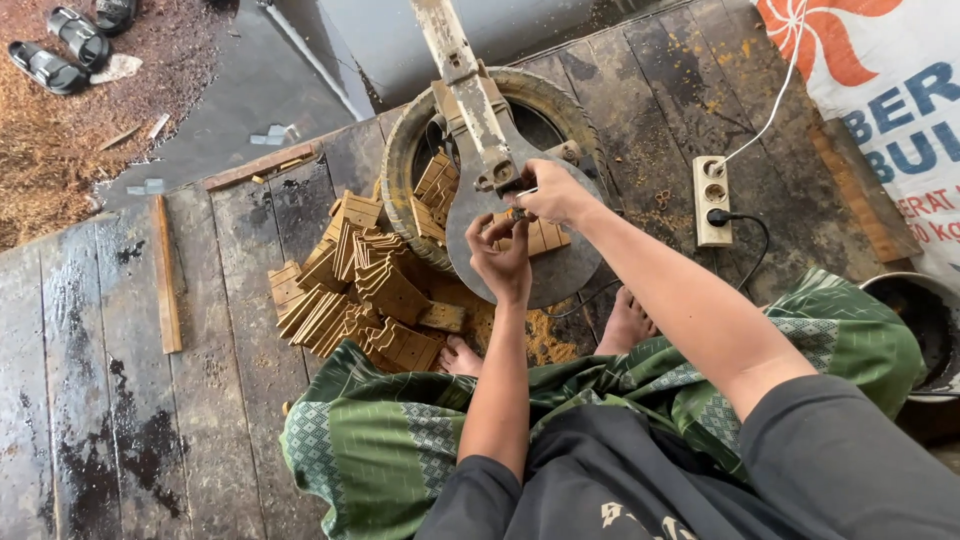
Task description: Cutting small wooden pieces into specific shapes using a scroll saw machine
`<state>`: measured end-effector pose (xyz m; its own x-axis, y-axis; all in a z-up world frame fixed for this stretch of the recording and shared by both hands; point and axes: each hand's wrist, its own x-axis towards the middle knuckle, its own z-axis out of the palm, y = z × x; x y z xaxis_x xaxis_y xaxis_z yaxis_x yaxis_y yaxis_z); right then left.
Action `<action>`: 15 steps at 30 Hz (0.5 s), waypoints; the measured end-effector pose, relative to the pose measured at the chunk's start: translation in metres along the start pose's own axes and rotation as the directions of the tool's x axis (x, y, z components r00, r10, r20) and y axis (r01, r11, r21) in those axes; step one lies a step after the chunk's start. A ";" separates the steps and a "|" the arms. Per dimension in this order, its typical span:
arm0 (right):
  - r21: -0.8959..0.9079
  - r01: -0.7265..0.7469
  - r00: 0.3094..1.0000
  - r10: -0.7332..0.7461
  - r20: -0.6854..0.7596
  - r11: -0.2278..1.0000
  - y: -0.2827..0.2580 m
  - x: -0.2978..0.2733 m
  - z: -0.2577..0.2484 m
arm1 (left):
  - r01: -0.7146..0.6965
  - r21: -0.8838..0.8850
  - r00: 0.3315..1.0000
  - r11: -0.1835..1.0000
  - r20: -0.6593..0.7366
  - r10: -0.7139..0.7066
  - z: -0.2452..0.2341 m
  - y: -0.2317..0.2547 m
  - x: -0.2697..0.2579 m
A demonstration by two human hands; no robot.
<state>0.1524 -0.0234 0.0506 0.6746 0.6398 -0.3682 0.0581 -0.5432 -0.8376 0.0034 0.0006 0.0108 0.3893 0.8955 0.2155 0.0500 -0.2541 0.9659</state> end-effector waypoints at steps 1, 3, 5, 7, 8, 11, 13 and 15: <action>-0.002 0.000 1.000 0.000 0.002 1.000 -0.001 -0.001 0.000 | 0.016 -0.008 1.000 1.000 0.023 -0.016 -0.002 0.002 0.001; -0.002 -0.009 1.000 0.009 0.005 1.000 -0.003 -0.001 0.000 | -0.009 0.019 0.999 1.000 0.041 0.008 -0.004 0.002 0.005; -0.004 -0.009 1.000 0.009 0.008 1.000 -0.004 -0.002 -0.001 | -0.041 0.044 0.998 0.998 0.053 0.038 -0.002 -0.006 0.007; -0.021 -0.022 1.000 0.022 0.013 1.000 -0.005 -0.003 -0.002 | -0.221 0.172 0.974 0.960 -0.006 0.226 0.005 -0.023 0.009; -0.027 -0.013 1.000 0.014 0.015 1.000 -0.012 -0.012 -0.007 | -0.224 0.170 0.973 0.960 -0.016 0.229 0.004 -0.022 0.007; -0.095 0.034 0.999 -0.031 0.031 0.995 -0.030 -0.026 -0.027 | -0.284 0.229 0.955 0.931 -0.019 0.296 0.004 -0.021 0.009; -0.145 0.070 0.994 -0.057 0.092 0.987 -0.032 -0.025 -0.047 | -0.258 0.231 0.965 0.938 0.010 0.263 0.003 -0.023 0.008; -0.031 0.152 0.988 -0.152 0.029 0.988 -0.063 -0.030 -0.074 | -0.250 0.225 0.967 0.942 0.008 0.254 0.007 -0.030 0.008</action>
<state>0.1835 -0.0489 0.1440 0.6367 0.7301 -0.2483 0.1832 -0.4559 -0.8710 0.0114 0.0132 -0.0172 0.3968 0.7984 0.4528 0.1568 -0.5450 0.8236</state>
